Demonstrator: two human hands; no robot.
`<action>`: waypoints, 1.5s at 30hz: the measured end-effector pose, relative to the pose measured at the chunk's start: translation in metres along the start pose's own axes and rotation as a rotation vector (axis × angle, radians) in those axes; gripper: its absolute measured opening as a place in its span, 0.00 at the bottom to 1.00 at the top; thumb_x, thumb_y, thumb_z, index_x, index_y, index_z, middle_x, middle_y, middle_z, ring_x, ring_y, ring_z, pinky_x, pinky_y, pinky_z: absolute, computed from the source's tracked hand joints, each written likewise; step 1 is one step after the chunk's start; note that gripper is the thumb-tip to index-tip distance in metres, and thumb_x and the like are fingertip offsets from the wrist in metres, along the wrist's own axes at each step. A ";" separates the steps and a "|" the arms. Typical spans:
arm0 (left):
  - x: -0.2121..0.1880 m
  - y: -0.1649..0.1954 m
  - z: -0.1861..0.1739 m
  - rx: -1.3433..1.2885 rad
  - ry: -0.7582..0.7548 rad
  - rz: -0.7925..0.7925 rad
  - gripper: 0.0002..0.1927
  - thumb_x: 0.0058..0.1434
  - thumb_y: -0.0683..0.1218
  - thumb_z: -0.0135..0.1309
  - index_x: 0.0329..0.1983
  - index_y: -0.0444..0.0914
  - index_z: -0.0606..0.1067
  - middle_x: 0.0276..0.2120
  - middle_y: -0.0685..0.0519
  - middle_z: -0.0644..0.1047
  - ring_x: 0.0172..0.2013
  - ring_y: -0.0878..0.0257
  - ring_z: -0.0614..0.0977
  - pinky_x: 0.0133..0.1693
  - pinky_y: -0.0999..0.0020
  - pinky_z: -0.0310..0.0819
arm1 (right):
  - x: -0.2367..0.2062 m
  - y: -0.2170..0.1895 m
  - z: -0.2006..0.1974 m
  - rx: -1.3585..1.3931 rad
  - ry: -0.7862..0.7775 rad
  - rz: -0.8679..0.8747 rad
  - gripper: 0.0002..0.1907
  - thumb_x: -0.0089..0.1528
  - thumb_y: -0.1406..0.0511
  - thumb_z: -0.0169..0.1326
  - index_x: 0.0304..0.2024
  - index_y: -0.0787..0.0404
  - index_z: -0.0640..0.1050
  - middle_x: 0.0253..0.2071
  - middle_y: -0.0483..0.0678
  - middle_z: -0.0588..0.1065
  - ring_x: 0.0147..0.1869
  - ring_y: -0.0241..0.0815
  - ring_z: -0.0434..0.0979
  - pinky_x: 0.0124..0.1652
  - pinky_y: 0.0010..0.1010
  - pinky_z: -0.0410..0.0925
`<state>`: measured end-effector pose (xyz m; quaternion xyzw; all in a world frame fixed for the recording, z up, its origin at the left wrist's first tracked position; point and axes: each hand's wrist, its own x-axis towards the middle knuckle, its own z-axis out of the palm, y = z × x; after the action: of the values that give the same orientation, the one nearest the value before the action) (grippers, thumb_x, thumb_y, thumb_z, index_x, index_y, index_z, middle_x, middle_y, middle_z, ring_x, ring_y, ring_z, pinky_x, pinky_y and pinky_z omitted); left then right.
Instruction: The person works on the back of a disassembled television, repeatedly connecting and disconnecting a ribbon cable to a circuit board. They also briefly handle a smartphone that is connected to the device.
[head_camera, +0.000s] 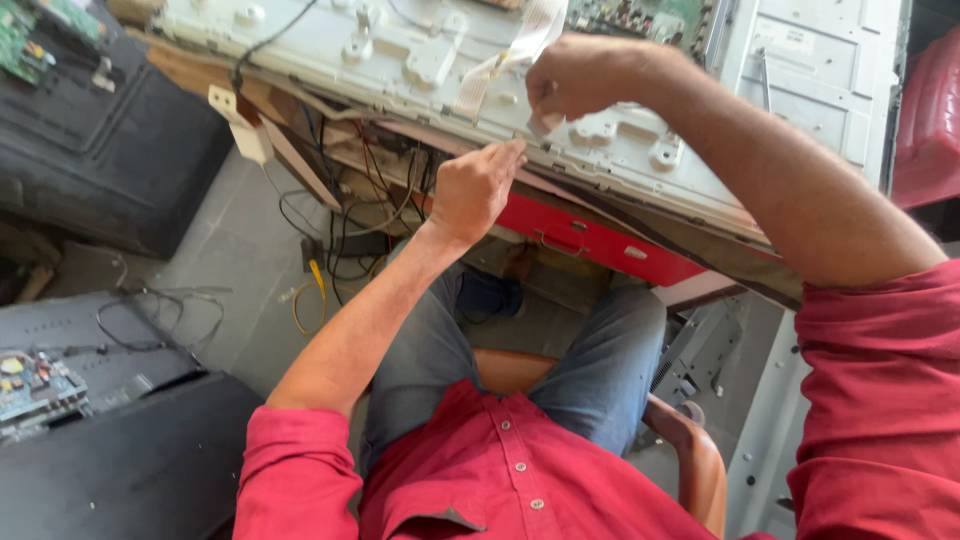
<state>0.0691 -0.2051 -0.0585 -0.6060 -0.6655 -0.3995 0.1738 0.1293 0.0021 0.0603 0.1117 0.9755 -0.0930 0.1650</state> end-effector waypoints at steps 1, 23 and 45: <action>0.001 -0.001 0.000 0.000 -0.001 0.013 0.12 0.67 0.42 0.59 0.52 0.37 0.78 0.37 0.51 0.82 0.35 0.53 0.84 0.35 0.60 0.80 | 0.001 -0.001 0.001 -0.008 0.002 -0.019 0.10 0.64 0.61 0.59 0.46 0.55 0.84 0.36 0.47 0.83 0.36 0.41 0.84 0.38 0.38 0.77; -0.007 -0.002 0.003 0.043 -0.005 0.095 0.16 0.62 0.37 0.58 0.54 0.36 0.78 0.34 0.51 0.78 0.32 0.55 0.82 0.34 0.61 0.79 | -0.001 -0.004 0.002 0.046 -0.032 -0.025 0.09 0.66 0.61 0.56 0.45 0.56 0.84 0.35 0.46 0.83 0.35 0.39 0.84 0.37 0.37 0.76; -0.007 -0.001 0.005 0.037 -0.010 0.092 0.18 0.61 0.37 0.58 0.55 0.36 0.78 0.33 0.50 0.77 0.31 0.55 0.81 0.33 0.60 0.78 | -0.002 -0.007 0.001 0.013 -0.058 0.025 0.10 0.66 0.62 0.56 0.46 0.56 0.84 0.36 0.48 0.83 0.35 0.40 0.85 0.37 0.37 0.77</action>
<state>0.0707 -0.2057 -0.0673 -0.6344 -0.6453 -0.3757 0.1999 0.1297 -0.0056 0.0615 0.1222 0.9683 -0.1007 0.1934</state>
